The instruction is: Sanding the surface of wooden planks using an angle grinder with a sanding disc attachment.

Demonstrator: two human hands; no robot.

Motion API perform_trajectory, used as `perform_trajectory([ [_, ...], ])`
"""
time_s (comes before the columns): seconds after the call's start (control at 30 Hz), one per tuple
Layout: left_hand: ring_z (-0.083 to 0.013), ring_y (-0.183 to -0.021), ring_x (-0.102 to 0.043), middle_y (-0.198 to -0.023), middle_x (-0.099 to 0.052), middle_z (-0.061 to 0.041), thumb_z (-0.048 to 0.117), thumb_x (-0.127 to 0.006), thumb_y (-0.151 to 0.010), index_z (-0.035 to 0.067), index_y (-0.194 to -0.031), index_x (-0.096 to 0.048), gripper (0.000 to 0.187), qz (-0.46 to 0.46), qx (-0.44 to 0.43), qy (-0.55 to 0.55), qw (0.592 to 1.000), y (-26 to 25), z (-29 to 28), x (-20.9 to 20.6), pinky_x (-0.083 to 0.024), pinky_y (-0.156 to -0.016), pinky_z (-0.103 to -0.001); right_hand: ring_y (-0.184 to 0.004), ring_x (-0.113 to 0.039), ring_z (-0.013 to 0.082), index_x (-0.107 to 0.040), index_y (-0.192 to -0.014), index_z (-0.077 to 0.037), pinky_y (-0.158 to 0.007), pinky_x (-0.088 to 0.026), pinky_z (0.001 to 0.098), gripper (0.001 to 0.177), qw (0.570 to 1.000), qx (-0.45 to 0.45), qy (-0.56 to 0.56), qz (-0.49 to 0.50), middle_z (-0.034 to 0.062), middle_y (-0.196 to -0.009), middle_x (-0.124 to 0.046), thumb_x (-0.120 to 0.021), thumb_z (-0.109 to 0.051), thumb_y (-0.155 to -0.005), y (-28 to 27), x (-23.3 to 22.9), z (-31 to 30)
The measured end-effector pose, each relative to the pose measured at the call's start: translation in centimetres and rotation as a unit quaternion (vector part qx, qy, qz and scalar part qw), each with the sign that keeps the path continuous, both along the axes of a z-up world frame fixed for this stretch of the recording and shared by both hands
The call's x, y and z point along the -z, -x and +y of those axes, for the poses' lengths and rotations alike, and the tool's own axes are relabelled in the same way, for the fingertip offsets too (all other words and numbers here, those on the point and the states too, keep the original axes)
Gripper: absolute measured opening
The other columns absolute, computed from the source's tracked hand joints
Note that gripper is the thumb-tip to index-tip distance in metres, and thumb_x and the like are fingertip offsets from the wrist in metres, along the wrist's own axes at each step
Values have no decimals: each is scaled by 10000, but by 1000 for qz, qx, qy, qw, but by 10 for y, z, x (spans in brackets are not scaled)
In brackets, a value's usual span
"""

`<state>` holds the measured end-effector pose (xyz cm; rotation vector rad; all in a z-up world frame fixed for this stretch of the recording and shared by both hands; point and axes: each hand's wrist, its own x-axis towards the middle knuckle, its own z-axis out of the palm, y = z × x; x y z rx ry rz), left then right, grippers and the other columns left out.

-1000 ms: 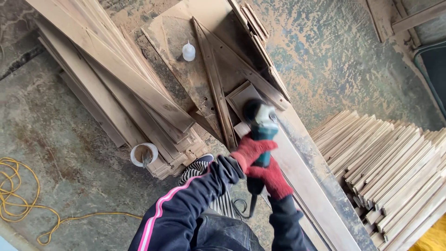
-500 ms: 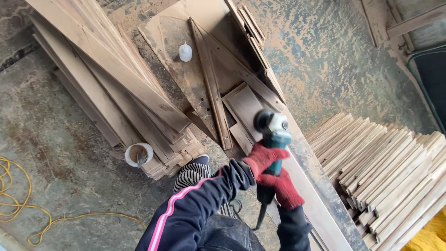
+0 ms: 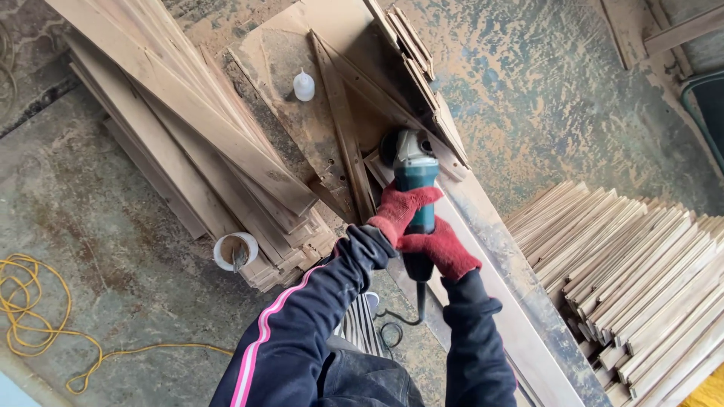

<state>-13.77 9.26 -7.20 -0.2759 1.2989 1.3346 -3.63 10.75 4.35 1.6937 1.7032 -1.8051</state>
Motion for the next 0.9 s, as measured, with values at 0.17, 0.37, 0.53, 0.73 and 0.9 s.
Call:
perform_trajectory([
  [0.17,-405,-901,-727,-971,-744,-142,367,-972,-607,175,-1177,-727,649,-44,34,-11,998,-34,5,-14,-605,-607,-617,-794,-710,292,-764,-959,-55,-789,-574,410,522,1000,17,2,-17,142,-807,-719,-971,-179,-496,-38,-3,-3],
  [0.37,-220,-811,-687,-974,-730,-75,252,-815,-684,66,-1145,-673,517,29,142,-99,984,-69,-38,-77,-603,-801,-338,-781,-653,293,-727,-1066,75,-715,-522,393,399,995,82,53,11,199,-905,-754,-795,7,-679,-122,12,-22],
  [0.53,-401,-1145,-685,-1142,-745,-160,346,-933,-615,143,-1237,-704,693,-13,128,2,992,-56,-15,-49,-592,-871,-576,-636,-710,310,-775,-875,-28,-652,-595,433,439,997,78,11,-10,165,-704,-717,-942,-102,-476,-77,12,-14],
  [0.73,-350,-1032,-720,-1020,-749,-124,345,-985,-564,167,-1184,-715,699,-8,39,8,999,-12,11,-36,-607,-804,-538,-739,-695,307,-759,-953,-16,-743,-570,388,473,999,34,1,14,179,-772,-710,-944,-137,-535,-5,-18,9],
  [0.9,-353,-1079,-714,-1061,-758,-115,396,-953,-592,169,-1208,-708,701,-13,85,6,996,-40,0,-60,-588,-834,-543,-752,-707,301,-785,-952,-38,-757,-582,410,531,999,50,6,-13,155,-789,-727,-962,-136,-462,-53,-7,5],
])
